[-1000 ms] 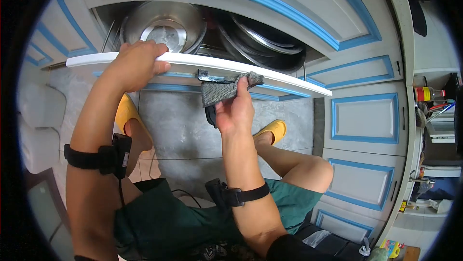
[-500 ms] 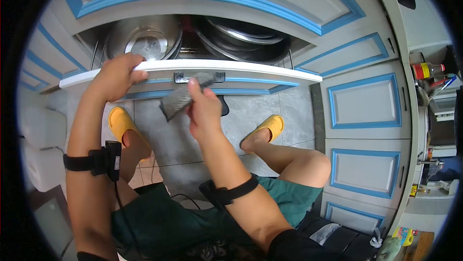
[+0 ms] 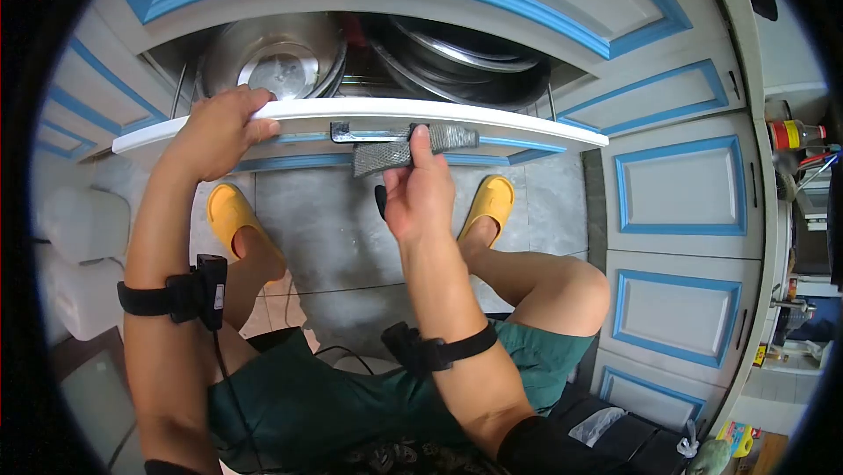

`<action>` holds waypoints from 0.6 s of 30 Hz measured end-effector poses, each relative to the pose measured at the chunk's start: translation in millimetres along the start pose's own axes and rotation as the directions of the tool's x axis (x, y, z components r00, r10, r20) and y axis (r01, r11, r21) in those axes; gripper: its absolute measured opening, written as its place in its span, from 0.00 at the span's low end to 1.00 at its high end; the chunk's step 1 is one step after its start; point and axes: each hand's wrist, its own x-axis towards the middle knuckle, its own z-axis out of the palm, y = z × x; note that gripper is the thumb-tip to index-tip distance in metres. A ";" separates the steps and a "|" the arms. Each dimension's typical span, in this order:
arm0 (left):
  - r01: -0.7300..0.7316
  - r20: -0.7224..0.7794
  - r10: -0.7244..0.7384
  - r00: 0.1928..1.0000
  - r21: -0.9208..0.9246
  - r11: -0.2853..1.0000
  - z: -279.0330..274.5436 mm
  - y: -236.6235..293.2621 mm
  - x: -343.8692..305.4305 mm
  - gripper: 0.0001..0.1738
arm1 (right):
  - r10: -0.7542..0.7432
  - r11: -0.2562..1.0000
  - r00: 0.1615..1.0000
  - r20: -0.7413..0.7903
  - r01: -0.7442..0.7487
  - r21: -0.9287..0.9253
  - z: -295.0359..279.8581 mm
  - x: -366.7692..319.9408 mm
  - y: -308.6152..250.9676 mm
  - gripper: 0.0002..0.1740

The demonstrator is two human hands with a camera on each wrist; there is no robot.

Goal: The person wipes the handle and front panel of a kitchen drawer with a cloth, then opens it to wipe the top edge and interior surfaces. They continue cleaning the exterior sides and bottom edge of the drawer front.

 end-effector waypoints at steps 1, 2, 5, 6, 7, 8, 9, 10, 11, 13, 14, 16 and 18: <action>-0.002 -0.006 0.002 1.000 -0.003 1.000 0.0 -1.8 -0.3 0.19 | -0.016 1.000 1.000 0.013 0.015 0.026 3.9 -8.0 1.0 0.13; -0.003 -0.002 0.003 1.000 -0.004 1.000 0.0 -2.4 -0.7 0.19 | -0.031 0.998 0.999 0.027 0.030 0.051 6.7 -14.6 2.9 0.14; 0.020 0.013 -0.020 1.000 -0.004 1.000 -3.5 0.3 -2.9 0.18 | -0.026 0.988 0.991 0.134 0.004 0.157 -18.9 -11.1 -7.5 0.17; 0.030 0.031 -0.030 0.999 0.000 1.000 -5.7 2.2 -2.2 0.18 | -0.063 0.984 0.989 0.133 0.039 0.176 -12.1 -19.1 -12.9 0.19; 0.035 0.050 -0.035 0.998 0.004 0.999 -6.7 2.8 -1.5 0.18 | -0.053 0.977 0.986 0.158 0.018 0.212 -9.3 -22.5 -13.9 0.20; 0.016 0.023 -0.016 1.000 0.012 1.000 -3.4 0.1 -1.2 0.18 | -0.047 0.969 0.982 0.182 0.000 0.248 -7.7 -25.7 -15.3 0.21; -0.004 -0.006 0.004 1.000 0.021 1.000 0.5 -2.1 -1.0 0.18 | -0.043 0.958 0.977 0.208 -0.018 0.285 -7.1 -27.9 -16.8 0.23; -0.022 -0.037 0.023 0.999 0.032 0.999 2.1 -4.4 -0.6 0.18 | -0.034 0.954 0.970 0.241 -0.041 0.297 -7.8 -30.2 -18.0 0.23; -0.027 -0.037 0.028 0.999 0.027 0.999 2.7 -7.5 -0.3 0.18 | -0.021 0.949 0.961 0.274 -0.067 0.307 -9.2 -32.4 -18.1 0.23; -0.037 -0.031 0.038 0.999 0.019 0.999 1.2 -5.9 -1.8 0.19 | 0.002 0.955 0.965 0.263 -0.080 0.286 -11.5 -25.7 -14.0 0.21; -0.015 -0.022 0.015 1.000 0.021 1.000 0.2 -3.4 -2.7 0.18 | 0.007 0.964 0.976 0.218 -0.064 0.257 -12.5 -10.7 -9.7 0.20; 0.026 -0.005 -0.026 1.000 0.025 0.999 -2.5 1.9 -3.1 0.17 | 0.003 0.981 0.993 0.119 -0.026 0.192 -4.7 0.9 -4.5 0.16; 0.030 0.007 -0.030 1.000 0.029 0.999 -2.5 1.8 -2.7 0.17 | -0.012 0.993 1.000 0.014 0.010 0.118 4.8 2.6 3.9 0.11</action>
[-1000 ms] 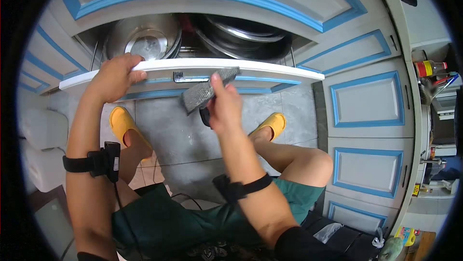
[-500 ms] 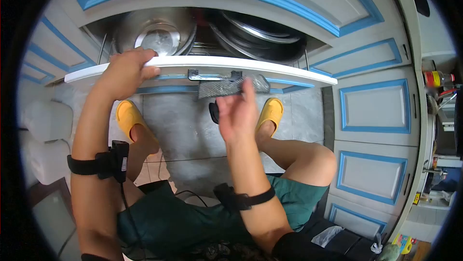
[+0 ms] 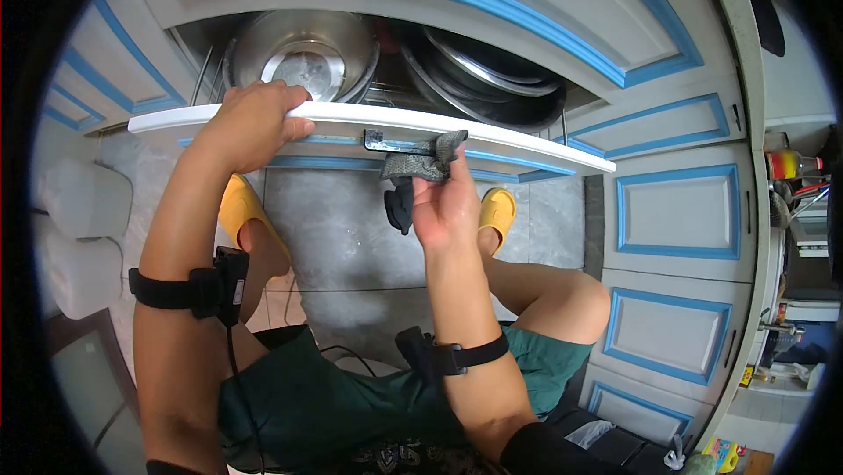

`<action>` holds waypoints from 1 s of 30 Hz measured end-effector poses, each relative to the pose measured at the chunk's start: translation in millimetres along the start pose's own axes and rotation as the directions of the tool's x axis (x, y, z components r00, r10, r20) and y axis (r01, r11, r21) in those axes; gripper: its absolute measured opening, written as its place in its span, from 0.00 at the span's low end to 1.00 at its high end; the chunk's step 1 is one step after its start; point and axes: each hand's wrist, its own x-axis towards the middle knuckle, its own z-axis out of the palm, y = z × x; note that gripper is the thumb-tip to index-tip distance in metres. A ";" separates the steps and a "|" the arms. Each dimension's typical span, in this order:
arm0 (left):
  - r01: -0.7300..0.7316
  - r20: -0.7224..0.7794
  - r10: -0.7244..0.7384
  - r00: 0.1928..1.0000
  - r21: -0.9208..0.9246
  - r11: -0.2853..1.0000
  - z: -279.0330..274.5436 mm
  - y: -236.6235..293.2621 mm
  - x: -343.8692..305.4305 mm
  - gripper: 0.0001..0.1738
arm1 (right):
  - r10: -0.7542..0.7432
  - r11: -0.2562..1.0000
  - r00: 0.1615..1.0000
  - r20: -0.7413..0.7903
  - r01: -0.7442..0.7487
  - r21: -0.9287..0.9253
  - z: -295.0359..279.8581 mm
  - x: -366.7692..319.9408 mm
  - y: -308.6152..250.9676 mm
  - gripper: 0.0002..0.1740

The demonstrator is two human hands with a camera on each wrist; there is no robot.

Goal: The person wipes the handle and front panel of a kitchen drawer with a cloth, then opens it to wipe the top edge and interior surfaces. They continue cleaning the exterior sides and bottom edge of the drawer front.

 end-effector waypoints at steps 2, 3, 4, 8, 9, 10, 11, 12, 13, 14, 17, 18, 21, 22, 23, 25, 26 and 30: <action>-0.004 -0.006 0.004 1.000 -0.007 1.000 0.8 -1.8 1.3 0.17 | -0.050 0.986 0.996 -0.068 0.038 -0.162 9.0 -5.6 2.2 0.10; -0.012 -0.015 0.012 1.000 -0.015 1.000 2.7 -3.0 1.6 0.17 | -0.079 0.963 0.994 -0.078 0.056 -0.263 8.7 -6.9 2.5 0.11; -0.021 -0.024 0.020 1.000 -0.024 0.999 4.4 -3.9 1.3 0.18 | -0.109 0.929 0.990 -0.085 0.071 -0.362 8.1 -7.7 2.4 0.11; -0.024 -0.051 0.023 0.998 -0.019 1.000 6.9 -3.4 0.8 0.18 | -0.087 0.914 0.993 -0.078 0.049 -0.402 6.9 -5.7 -0.1 0.11; -0.019 -0.047 0.018 0.999 -0.022 1.000 6.1 -2.3 0.8 0.17 | -0.117 0.920 0.990 -0.083 0.076 -0.384 7.9 -6.6 4.3 0.11; -0.011 -0.043 0.010 0.999 -0.025 1.000 5.6 -2.0 0.8 0.17 | -0.143 0.925 0.986 -0.088 0.101 -0.366 9.4 -6.5 9.8 0.11; -0.003 -0.050 0.002 0.999 -0.018 1.000 5.7 -1.1 0.4 0.17 | -0.160 0.932 0.981 -0.107 0.114 -0.345 10.4 -7.0 15.0 0.10; 0.003 -0.057 -0.004 0.998 -0.012 1.000 6.6 -0.2 0.2 0.17 | -0.178 0.937 0.976 -0.128 0.128 -0.325 13.4 -9.1 20.1 0.10; 0.009 -0.064 -0.009 0.998 -0.007 1.000 7.5 0.1 0.1 0.17 | -0.196 0.941 0.969 -0.148 0.144 -0.306 15.9 -11.2 25.2 0.09; 0.004 -0.074 -0.005 0.997 -0.013 1.000 8.6 -0.7 0.4 0.17 | -0.153 0.925 0.981 -0.122 0.099 -0.366 17.4 -12.5 31.3 0.09; -0.002 -0.102 0.001 0.995 -0.011 1.000 11.8 -1.7 0.0 0.17 | -0.028 0.923 0.992 -0.122 -0.021 -0.384 36.2 -23.6 63.0 0.08; 0.001 -0.108 -0.001 0.994 -0.001 1.000 13.2 -1.0 0.0 0.17 | -0.011 0.929 0.994 -0.107 -0.029 -0.370 37.8 -23.4 67.2 0.07; 0.015 -0.144 -0.014 0.989 0.001 1.000 17.4 -1.3 -0.1 0.16 | 0.053 0.933 0.998 -0.035 -0.062 -0.354 40.6 -19.9 68.1 0.08; 0.015 -0.155 -0.014 0.988 0.000 1.000 17.9 0.0 0.1 0.16 | 0.061 0.922 0.998 -0.021 -0.065 -0.381 39.1 -20.4 66.7 0.08; 0.017 -0.145 -0.015 0.989 0.011 1.000 16.6 1.4 1.4 0.16 | 0.067 0.913 0.998 0.000 -0.062 -0.402 40.6 -19.3 64.5 0.09; 0.027 -0.119 -0.022 0.993 0.042 0.999 15.4 0.5 2.2 0.17 | 0.053 0.912 0.999 0.012 -0.044 -0.408 44.7 -16.8 63.4 0.09; 0.014 -0.129 -0.011 0.992 0.022 1.000 15.1 -0.9 2.1 0.17 | 0.060 0.899 0.998 0.025 -0.043 -0.437 43.2 -13.5 62.4 0.09; -0.032 -0.177 0.030 0.984 -0.011 0.999 16.2 -2.6 0.1 0.17 | 0.036 0.865 0.997 0.062 0.000 -0.502 37.7 -7.9 52.7 0.11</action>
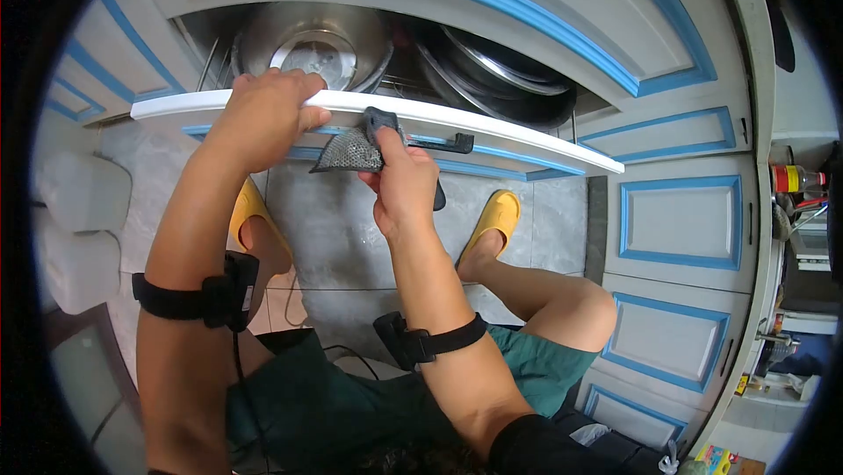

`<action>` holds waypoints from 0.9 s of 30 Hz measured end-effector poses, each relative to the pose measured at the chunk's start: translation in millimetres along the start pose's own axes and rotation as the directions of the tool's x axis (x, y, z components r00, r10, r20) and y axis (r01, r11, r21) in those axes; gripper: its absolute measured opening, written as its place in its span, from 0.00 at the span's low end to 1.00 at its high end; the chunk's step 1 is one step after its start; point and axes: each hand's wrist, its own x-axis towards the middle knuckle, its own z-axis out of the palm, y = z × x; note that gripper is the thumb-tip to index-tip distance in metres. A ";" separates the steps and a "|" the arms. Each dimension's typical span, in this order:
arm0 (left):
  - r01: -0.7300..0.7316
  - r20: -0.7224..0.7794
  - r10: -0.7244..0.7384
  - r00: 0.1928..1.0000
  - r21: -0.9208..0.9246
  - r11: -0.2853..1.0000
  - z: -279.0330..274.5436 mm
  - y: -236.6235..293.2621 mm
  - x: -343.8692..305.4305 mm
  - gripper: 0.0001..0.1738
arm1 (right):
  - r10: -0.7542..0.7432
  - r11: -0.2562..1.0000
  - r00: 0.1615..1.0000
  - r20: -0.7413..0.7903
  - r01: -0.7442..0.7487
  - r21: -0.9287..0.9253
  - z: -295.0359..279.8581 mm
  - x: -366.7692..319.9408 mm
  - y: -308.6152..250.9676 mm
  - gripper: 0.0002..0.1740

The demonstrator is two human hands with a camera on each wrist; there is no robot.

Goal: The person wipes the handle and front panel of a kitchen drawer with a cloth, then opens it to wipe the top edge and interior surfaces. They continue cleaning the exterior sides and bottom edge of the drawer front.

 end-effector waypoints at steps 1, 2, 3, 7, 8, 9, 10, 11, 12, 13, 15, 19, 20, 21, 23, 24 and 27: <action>-0.007 -0.012 0.007 1.000 0.006 1.000 0.2 -0.8 -1.8 0.17 | -0.016 1.000 1.000 -0.002 0.016 -0.003 0.8 -1.8 -0.4 0.12; 0.000 0.011 0.000 1.000 -0.002 1.000 -0.2 -0.8 -2.0 0.16 | -0.004 1.000 1.000 -0.024 0.004 0.002 -0.3 -2.5 0.4 0.14; 0.005 0.033 -0.005 0.999 -0.009 1.000 -1.8 -0.8 -0.8 0.15 | 0.005 1.000 0.999 -0.045 -0.005 0.008 -0.3 -3.4 0.1 0.15; 0.017 0.080 -0.013 0.997 -0.048 0.999 -7.0 -2.2 2.5 0.14 | 0.030 0.999 0.993 -0.114 -0.031 -0.011 3.7 -9.6 -6.5 0.19; 0.022 0.091 -0.017 0.996 -0.055 0.998 -8.0 -1.4 2.6 0.14 | 0.022 1.000 0.992 -0.124 -0.022 0.000 2.0 -10.4 -7.3 0.19; 0.030 0.102 -0.023 0.995 -0.064 0.998 -8.6 -1.2 2.6 0.14 | 0.014 1.000 0.991 -0.133 -0.013 0.009 -1.3 -10.3 -6.5 0.20; 0.038 0.108 -0.030 0.994 -0.072 0.997 -9.9 -1.8 3.3 0.14 | 0.005 1.000 0.990 -0.139 -0.002 0.016 -5.0 -9.2 -6.1 0.20; 0.014 0.114 -0.007 0.994 -0.056 0.998 -8.6 -2.9 3.6 0.15 | 0.037 0.999 0.994 -0.102 -0.040 -0.029 -12.8 -10.1 -3.8 0.18; -0.011 0.119 0.016 0.993 -0.038 0.999 -8.2 -4.0 4.4 0.15 | 0.034 0.999 0.996 -0.083 -0.036 -0.019 -14.6 -14.1 -5.7 0.18; -0.036 0.122 0.037 0.992 -0.015 0.999 -9.6 -6.0 5.2 0.15 | 0.031 0.999 0.998 -0.059 -0.031 -0.005 -14.6 -16.1 -7.5 0.18; -0.030 0.130 0.027 0.991 0.020 0.999 -10.7 -4.5 4.8 0.16 | 0.018 1.000 0.999 -0.028 -0.018 -0.001 -10.7 -16.9 -10.9 0.17; -0.011 0.135 0.003 0.991 0.053 0.999 -9.9 0.0 3.8 0.17 | 0.072 0.994 0.989 -0.126 -0.081 -0.071 8.5 -10.6 -8.3 0.18; -0.005 0.119 -0.001 0.993 0.053 0.999 -9.5 0.0 3.2 0.17 | 0.065 0.992 0.989 -0.135 -0.079 -0.095 10.5 -8.9 -7.3 0.18; 0.000 0.102 -0.006 0.995 0.054 0.999 -9.2 -0.1 3.0 0.17 | 0.058 0.990 0.988 -0.143 -0.075 -0.117 14.0 -8.1 -8.7 0.17; -0.001 0.100 -0.003 0.995 0.041 0.999 -8.6 1.6 2.1 0.16 | 0.023 0.992 0.984 -0.175 -0.044 -0.115 16.8 -10.1 -10.9 0.16; -0.006 0.105 0.003 0.995 0.030 1.000 -9.5 0.8 2.9 0.16 | 0.036 0.996 0.982 -0.187 -0.051 -0.073 15.0 -8.5 -12.2 0.17; -0.005 0.120 0.003 0.993 0.017 1.000 -13.4 2.4 2.4 0.15 | 0.060 0.998 0.983 -0.172 -0.062 -0.008 -0.2 0.4 -10.9 0.19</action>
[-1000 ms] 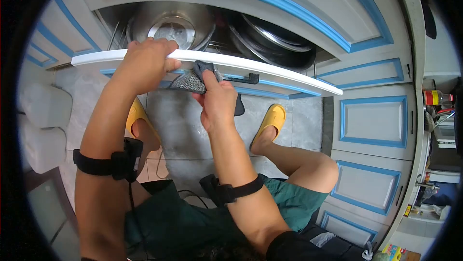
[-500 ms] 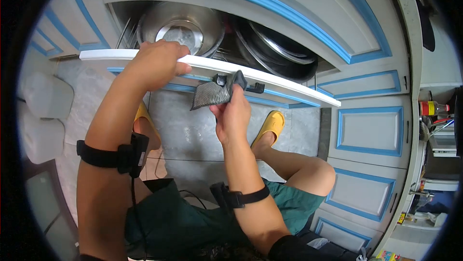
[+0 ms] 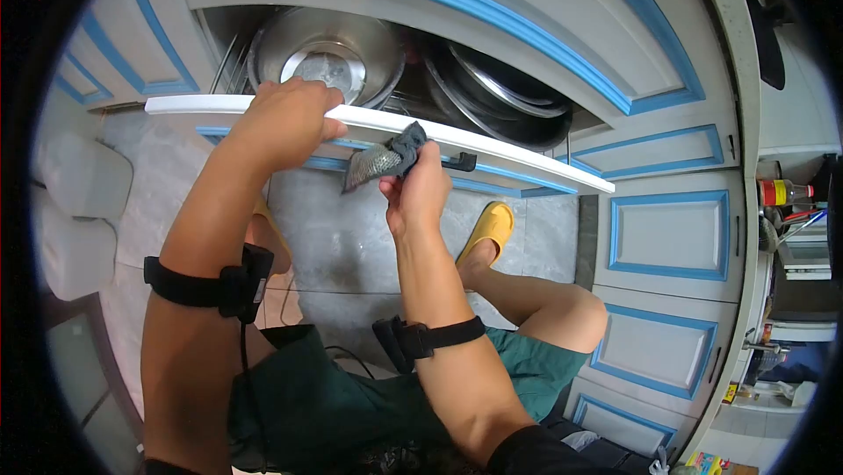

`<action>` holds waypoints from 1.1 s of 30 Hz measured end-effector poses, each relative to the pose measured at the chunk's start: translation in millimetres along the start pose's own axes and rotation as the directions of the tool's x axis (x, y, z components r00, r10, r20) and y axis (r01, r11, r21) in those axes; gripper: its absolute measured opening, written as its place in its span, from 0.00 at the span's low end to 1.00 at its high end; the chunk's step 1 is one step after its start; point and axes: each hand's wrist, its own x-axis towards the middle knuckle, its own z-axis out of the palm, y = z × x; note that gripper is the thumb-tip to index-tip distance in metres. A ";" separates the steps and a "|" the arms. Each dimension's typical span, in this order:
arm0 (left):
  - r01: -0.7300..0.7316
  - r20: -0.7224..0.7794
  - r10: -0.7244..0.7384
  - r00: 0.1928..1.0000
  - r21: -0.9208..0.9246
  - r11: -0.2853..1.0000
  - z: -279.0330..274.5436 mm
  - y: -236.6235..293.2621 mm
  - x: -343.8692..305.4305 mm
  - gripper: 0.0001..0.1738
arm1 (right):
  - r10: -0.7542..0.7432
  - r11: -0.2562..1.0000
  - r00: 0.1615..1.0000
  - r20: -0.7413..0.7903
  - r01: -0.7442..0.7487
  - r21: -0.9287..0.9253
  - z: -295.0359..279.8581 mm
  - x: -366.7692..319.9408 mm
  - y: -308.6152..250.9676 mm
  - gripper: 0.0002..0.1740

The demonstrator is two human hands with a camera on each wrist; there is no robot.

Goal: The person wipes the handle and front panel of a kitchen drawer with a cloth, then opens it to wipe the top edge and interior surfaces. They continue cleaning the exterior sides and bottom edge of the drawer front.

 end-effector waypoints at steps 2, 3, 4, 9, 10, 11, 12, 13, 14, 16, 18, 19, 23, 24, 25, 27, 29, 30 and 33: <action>-0.009 0.017 0.009 1.000 -0.007 1.000 -3.4 -0.2 1.5 0.15 | -0.003 0.999 0.997 0.078 0.006 -0.035 -14.4 7.1 4.8 0.20; -0.018 0.031 0.019 0.999 -0.012 1.000 -4.7 -0.9 2.9 0.15 | -0.003 0.998 0.996 0.091 0.008 -0.056 -14.8 2.0 1.1 0.19; -0.025 0.050 0.025 0.998 -0.019 1.000 -4.6 -2.5 2.0 0.16 | 0.005 0.997 0.995 0.103 0.003 -0.078 -17.0 -4.6 -1.0 0.19; -0.061 0.016 0.061 0.998 -0.016 0.998 -2.4 -3.9 1.4 0.18 | 0.047 0.984 0.997 0.067 -0.034 -0.175 4.1 -11.1 4.4 0.19; -0.062 -0.004 0.062 0.998 -0.006 0.998 -1.9 -4.7 0.0 0.19 | 0.067 0.985 0.997 0.045 -0.058 -0.165 7.6 -12.6 3.1 0.19; -0.067 -0.004 0.067 0.998 -0.006 0.998 -2.0 -5.9 -0.5 0.19 | 0.081 0.991 0.995 0.057 -0.074 -0.107 8.1 -11.9 2.1 0.19; -0.075 -0.002 0.075 0.997 -0.007 0.997 -2.1 -6.2 -0.6 0.19 | 0.093 0.995 0.994 0.066 -0.090 -0.047 6.0 -10.8 1.0 0.19; -0.087 -0.001 0.087 0.996 -0.009 0.996 -2.3 -4.9 0.0 0.19 | 0.102 0.995 0.992 0.074 -0.103 0.013 1.7 -8.9 -1.0 0.20; -0.083 0.005 0.083 0.997 -0.004 0.997 -2.9 -3.1 0.1 0.18 | 0.118 0.991 0.991 0.056 -0.121 0.064 -7.0 -3.3 -3.2 0.20; -0.071 0.015 0.071 0.997 0.006 0.997 -4.7 -2.4 1.5 0.16 | 0.063 0.998 0.992 0.109 -0.065 0.009 -28.4 -0.5 -4.0 0.19; -0.071 0.024 0.072 0.997 -0.033 0.997 -7.0 -5.2 1.8 0.16 | 0.057 0.996 0.981 0.186 -0.068 0.054 -50.2 -4.8 4.0 0.17; -0.074 0.030 0.075 0.997 -0.051 0.996 -7.5 -6.2 2.2 0.16 | 0.056 0.990 0.972 0.230 -0.084 0.116 -60.2 -5.0 9.7 0.15; -0.092 0.017 0.093 0.996 -0.045 0.995 -7.5 -6.4 3.8 0.16 | 0.059 0.892 0.916 0.396 -0.227 0.392 -51.6 -8.6 21.1 0.11; -0.108 -0.017 0.107 0.994 -0.047 0.993 -4.9 -7.6 3.0 0.16 | 0.025 0.833 0.862 0.505 -0.297 0.466 -45.4 -10.1 21.9 0.09; -0.124 -0.051 0.122 0.991 -0.050 0.991 -3.2 -8.8 1.9 0.16 | 0.051 0.825 0.869 0.493 -0.315 0.469 -38.4 -11.9 23.8 0.09; -0.111 0.000 0.111 0.994 -0.027 0.993 -5.5 -8.8 3.1 0.16 | 0.096 0.807 0.882 0.461 -0.340 0.483 -23.1 -18.3 23.2 0.09; -0.094 0.036 0.095 0.995 -0.033 0.995 -6.0 -7.0 3.5 0.17 | 0.121 0.809 0.914 0.387 -0.316 0.495 -18.1 -16.1 21.4 0.09; -0.083 0.044 0.085 0.995 -0.045 0.996 -6.4 -7.3 3.6 0.18 | 0.123 0.808 0.931 0.344 -0.295 0.510 -18.0 -8.8 21.0 0.10; -0.044 0.058 0.047 0.997 -0.055 0.998 -8.7 -5.1 3.1 0.19 | 0.083 0.836 0.973 0.213 -0.185 0.517 -39.7 10.4 8.6 0.08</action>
